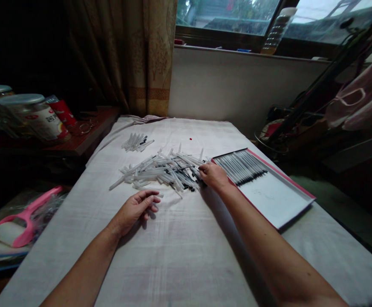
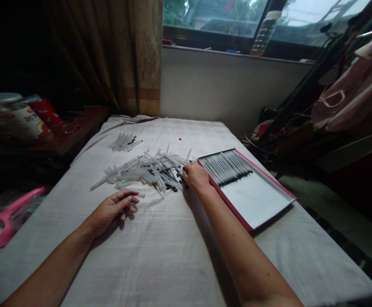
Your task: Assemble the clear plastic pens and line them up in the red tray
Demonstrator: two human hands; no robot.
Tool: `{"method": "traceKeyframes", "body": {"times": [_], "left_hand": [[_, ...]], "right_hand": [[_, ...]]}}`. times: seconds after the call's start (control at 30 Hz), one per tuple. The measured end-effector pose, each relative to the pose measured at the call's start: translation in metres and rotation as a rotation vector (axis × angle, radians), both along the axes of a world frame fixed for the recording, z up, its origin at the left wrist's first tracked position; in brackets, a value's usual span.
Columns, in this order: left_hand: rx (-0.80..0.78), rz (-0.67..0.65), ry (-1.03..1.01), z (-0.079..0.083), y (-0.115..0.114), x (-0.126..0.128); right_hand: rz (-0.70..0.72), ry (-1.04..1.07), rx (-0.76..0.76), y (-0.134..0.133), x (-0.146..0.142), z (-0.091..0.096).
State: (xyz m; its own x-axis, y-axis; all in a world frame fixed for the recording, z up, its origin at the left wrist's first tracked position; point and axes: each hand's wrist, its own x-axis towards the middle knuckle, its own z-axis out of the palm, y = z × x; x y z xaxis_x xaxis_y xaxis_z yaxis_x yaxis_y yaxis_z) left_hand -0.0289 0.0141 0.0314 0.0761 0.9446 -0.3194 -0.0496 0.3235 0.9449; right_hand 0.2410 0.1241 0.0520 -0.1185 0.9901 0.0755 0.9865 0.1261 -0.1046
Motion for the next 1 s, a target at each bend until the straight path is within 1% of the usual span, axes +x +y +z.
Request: {"method": "traceKeyframes", "body": {"times": [0.07,0.2,0.37,0.5,0.6,0.7,0.8,0.9,0.93,0.97,1.0], "left_hand": [[0.005,-0.003,-0.005,0.000,0.000,0.000],[0.026,-0.003,-0.012,0.000,0.000,0.000],[0.007,-0.023,-0.014,0.001,-0.002,-0.001],[-0.002,-0.028,-0.033,0.000,-0.002,-0.002],[-0.006,-0.033,-0.041,0.000,-0.001,-0.003],[-0.015,-0.044,-0.039,0.000,-0.001,-0.003],[-0.012,-0.053,-0.031,-0.001,-0.001,-0.004],[0.025,-0.059,0.019,-0.003,-0.001,-0.002],[0.074,-0.037,0.064,-0.004,-0.001,0.000],[0.154,0.001,0.131,-0.005,-0.002,0.001],[0.265,0.049,0.216,-0.004,-0.004,0.003]], "right_hand": [[-0.008,-0.023,-0.020,0.009,-0.005,-0.002],[-0.075,-0.069,-0.032,0.032,-0.008,0.000],[-0.089,-0.133,-0.158,0.062,-0.013,0.004],[-0.105,-0.144,-0.191,0.074,-0.017,0.002],[-0.123,-0.126,-0.166,0.075,-0.016,0.003],[-0.150,-0.098,-0.098,0.068,-0.012,0.008],[-0.176,0.028,0.047,0.050,-0.006,0.012],[-0.137,0.349,0.222,0.020,-0.002,0.009],[-0.109,0.481,0.246,0.008,-0.002,0.006],[-0.070,0.615,0.239,-0.004,-0.003,0.003],[-0.016,0.747,0.199,-0.015,-0.006,-0.001]]}}
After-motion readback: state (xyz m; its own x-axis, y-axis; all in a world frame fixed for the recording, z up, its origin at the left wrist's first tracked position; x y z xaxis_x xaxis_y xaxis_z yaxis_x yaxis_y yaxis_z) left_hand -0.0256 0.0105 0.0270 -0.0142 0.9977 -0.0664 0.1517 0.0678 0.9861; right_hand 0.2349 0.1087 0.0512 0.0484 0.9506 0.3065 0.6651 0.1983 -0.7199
